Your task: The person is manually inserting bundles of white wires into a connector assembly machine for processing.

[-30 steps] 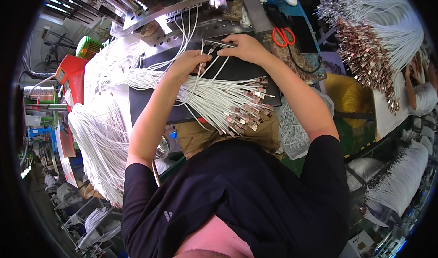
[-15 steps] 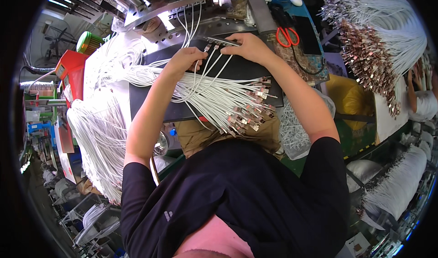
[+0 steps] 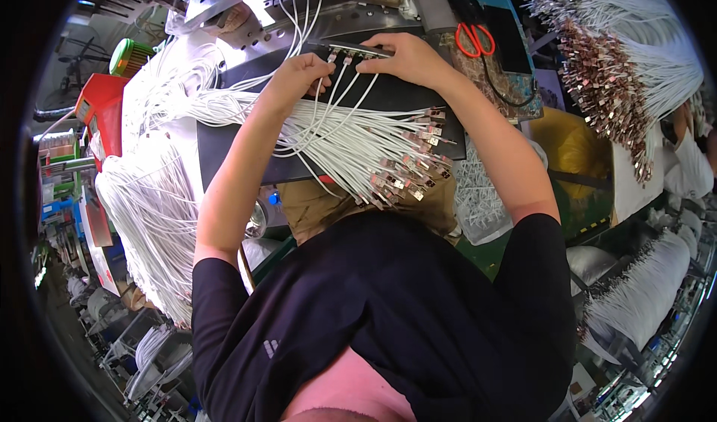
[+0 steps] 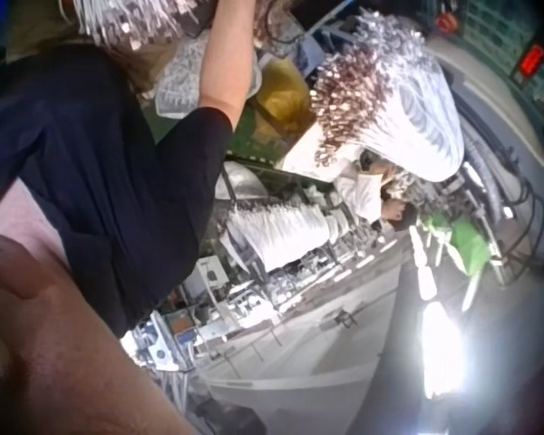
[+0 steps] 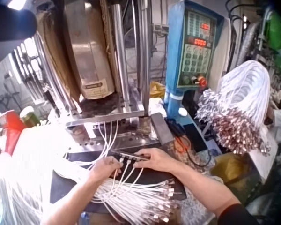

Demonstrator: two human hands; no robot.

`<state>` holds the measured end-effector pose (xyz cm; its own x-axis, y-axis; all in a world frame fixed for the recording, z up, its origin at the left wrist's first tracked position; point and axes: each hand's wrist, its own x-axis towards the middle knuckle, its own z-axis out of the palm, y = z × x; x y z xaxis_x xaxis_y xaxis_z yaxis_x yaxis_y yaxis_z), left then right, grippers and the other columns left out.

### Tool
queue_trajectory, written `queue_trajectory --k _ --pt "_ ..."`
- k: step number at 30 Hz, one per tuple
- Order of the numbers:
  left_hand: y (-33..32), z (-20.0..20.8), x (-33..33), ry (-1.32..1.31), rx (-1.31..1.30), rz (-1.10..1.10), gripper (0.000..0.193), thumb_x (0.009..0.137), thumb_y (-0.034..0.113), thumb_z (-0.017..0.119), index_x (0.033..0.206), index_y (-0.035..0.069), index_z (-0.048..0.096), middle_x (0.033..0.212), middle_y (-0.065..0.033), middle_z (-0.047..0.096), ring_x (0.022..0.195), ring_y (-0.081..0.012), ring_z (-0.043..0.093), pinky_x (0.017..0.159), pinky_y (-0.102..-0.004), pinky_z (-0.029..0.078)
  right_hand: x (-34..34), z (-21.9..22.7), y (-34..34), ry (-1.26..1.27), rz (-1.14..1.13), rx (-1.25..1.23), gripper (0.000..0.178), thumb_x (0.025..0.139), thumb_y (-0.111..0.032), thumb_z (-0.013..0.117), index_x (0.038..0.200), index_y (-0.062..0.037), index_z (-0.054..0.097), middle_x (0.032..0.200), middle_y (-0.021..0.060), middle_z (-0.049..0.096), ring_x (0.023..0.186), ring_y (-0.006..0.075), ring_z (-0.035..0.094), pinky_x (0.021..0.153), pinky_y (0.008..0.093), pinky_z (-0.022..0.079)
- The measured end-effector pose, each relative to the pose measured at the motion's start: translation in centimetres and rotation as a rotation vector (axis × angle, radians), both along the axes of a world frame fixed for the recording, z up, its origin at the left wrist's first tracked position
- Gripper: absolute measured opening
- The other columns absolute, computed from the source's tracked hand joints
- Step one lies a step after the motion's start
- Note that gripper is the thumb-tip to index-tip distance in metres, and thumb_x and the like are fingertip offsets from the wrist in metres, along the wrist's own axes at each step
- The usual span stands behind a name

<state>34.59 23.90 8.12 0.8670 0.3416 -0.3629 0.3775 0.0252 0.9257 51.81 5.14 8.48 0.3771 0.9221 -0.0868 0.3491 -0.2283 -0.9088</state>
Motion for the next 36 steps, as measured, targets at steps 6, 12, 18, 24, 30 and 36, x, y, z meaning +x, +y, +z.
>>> queue_trajectory --k 6,12,18,24,30,36 --pt "-1.3 3.9 0.6 -0.005 1.092 -0.077 0.027 0.091 0.033 0.067 0.087 0.006 0.069 0.076 -0.0123 0.069 0.070 -0.0304 0.066 0.066 -0.0396 0.052 1.8 -0.7 0.9 -0.704 -0.042 0.050 0.030 0.091 -0.031 0.070 0.104 -0.0038 0.071 0.090 0.0089 0.069 0.089 0.0240 0.064 0.079 0.0335 0.050" --pt "5.6 1.2 5.7 -0.282 1.657 0.067 0.030 0.091 0.034 0.062 0.080 0.008 0.072 0.079 -0.0149 0.071 0.079 -0.0344 0.070 0.068 -0.0448 0.055 3.4 0.0 12.1 -0.958 -0.449 0.345 0.027 0.092 -0.021 0.058 0.106 -0.0001 0.066 0.106 0.0247 0.066 0.101 0.0419 0.062 0.090 0.0504 0.047" --pt "5.2 0.9 8.9 -0.023 1.437 -0.167 0.027 0.091 0.027 0.058 0.081 0.008 0.074 0.082 -0.0152 0.072 0.077 -0.0336 0.071 0.064 -0.0454 0.056 16.7 -6.0 20.6 -1.130 -0.368 0.444 0.024 0.094 -0.021 0.057 0.103 -0.0008 0.065 0.102 0.0238 0.066 0.096 0.0376 0.063 0.085 0.0491 0.048" --pt "7.1 2.0 6.2 -0.122 1.613 -0.222 0.022 0.087 0.024 0.059 0.080 0.008 0.072 0.080 -0.0142 0.070 0.073 -0.0330 0.070 0.062 -0.0447 0.056 15.0 -4.2 21.7 -0.735 -0.230 0.460 0.029 0.093 -0.026 0.061 0.107 -0.0020 0.064 0.102 0.0213 0.065 0.095 0.0356 0.062 0.085 0.0462 0.048" --pt "3.6 8.9 -3.4 -0.670 1.546 -0.307 0.014 0.088 0.019 0.058 0.092 0.008 0.066 0.086 -0.0083 0.069 0.073 -0.0258 0.066 0.069 -0.0392 0.053 13.7 -2.3 19.0 -0.900 -0.439 0.543 0.034 0.092 -0.030 0.063 0.111 -0.0028 0.064 0.101 0.0190 0.066 0.095 0.0341 0.062 0.085 0.0446 0.049" --pt "20.0 14.8 -15.2 -0.026 1.752 0.912 0.035 0.104 0.032 0.047 0.113 0.008 0.070 0.099 -0.0100 0.072 0.091 -0.0258 0.070 0.080 -0.0341 0.052 3.6 1.9 11.8 -0.754 -0.379 0.378 0.035 0.092 -0.032 0.063 0.112 -0.0026 0.064 0.101 0.0172 0.066 0.096 0.0320 0.063 0.085 0.0430 0.049"
